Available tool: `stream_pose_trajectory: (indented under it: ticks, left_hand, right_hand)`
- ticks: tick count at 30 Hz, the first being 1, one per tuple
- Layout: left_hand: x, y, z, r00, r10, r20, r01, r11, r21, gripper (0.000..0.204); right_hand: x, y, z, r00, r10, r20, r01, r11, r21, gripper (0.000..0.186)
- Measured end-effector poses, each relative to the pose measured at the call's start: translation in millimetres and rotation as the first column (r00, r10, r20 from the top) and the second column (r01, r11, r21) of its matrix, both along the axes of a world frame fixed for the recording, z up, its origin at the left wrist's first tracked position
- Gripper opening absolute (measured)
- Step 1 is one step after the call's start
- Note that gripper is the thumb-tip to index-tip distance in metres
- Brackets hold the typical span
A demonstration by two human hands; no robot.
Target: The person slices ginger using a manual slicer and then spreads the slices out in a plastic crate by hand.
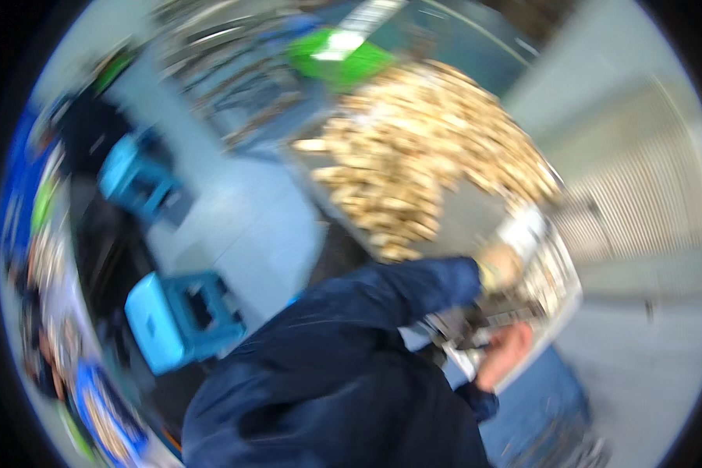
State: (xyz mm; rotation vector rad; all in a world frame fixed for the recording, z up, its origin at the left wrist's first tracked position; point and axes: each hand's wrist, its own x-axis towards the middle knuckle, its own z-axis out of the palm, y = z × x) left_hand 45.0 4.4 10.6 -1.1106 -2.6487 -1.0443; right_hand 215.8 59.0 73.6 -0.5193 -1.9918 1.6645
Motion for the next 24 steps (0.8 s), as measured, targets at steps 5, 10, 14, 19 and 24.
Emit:
stream_pose_trajectory:
  ticks: [5, 10, 14, 19, 24]
  left_hand:
    - [-5, 22, 8, 0.85, 0.104, 0.516, -0.29, 0.911, 0.295, 0.035]
    - [16, 24, -27, 0.629, -0.253, 0.735, -0.261, 0.822, 0.506, 0.026]
    - [32, 32, -37, 0.815, -0.044, 0.577, -0.301, 0.82, 0.487, 0.026]
    - [30, 28, -20, 0.904, 0.133, 0.406, -0.34, 0.799, 0.496, 0.023]
    - [31, 29, -8, 0.835, 0.161, 0.526, -0.426, 0.795, 0.432, 0.019]
  right_hand:
    - [-4, 2, -11, 0.997, 0.074, -0.013, -0.075, 0.989, -0.126, 0.004]
    - [5, 8, -10, 0.998, 0.012, -0.067, -0.024, 0.982, -0.187, 0.008]
    - [5, 6, -9, 0.998, -0.022, -0.051, 0.01, 0.974, -0.225, 0.01]
    - [-12, 4, 39, 0.999, -0.031, 0.04, 0.038, 0.985, -0.169, 0.011]
    - [-35, 17, 75, 0.999, 0.029, 0.016, -0.025, 0.982, -0.188, 0.026]
